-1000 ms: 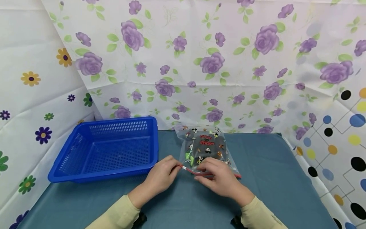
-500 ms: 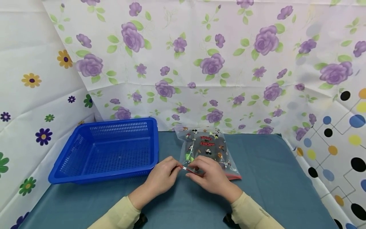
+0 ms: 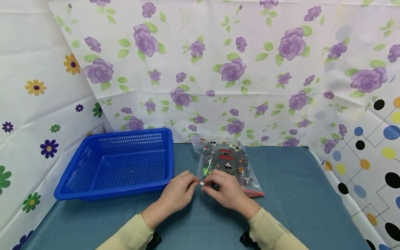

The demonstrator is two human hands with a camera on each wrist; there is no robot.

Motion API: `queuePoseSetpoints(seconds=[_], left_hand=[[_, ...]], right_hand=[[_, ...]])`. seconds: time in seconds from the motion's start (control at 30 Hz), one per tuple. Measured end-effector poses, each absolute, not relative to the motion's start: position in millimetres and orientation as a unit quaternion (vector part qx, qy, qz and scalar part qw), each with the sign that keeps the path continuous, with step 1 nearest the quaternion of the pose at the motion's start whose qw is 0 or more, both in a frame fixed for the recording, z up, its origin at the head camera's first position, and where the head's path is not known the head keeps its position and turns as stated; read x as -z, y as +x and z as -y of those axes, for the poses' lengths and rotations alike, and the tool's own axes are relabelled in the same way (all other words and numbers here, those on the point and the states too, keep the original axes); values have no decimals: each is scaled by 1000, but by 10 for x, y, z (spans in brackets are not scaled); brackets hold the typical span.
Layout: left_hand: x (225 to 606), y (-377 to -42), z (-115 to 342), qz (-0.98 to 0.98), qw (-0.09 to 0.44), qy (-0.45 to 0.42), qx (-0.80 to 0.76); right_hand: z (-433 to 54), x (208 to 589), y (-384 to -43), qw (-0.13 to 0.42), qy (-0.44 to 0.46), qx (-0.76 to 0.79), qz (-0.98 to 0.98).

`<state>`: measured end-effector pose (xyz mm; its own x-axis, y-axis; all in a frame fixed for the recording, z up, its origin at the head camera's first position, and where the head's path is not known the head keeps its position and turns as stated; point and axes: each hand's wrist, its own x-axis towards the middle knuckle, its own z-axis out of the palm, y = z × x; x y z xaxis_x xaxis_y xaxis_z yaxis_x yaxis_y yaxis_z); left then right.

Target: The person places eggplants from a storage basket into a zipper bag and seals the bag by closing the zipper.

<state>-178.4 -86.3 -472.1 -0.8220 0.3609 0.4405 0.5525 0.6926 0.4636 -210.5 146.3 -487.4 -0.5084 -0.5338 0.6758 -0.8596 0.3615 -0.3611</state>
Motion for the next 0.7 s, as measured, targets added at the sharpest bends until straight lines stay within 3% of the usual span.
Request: queuePoseSetpoints(seconds=[0.7], left_hand=[[4719,-1764,859,899,160,-259,315]], right_hand=[[-1399,4938,-2150,231,439,-359,791]])
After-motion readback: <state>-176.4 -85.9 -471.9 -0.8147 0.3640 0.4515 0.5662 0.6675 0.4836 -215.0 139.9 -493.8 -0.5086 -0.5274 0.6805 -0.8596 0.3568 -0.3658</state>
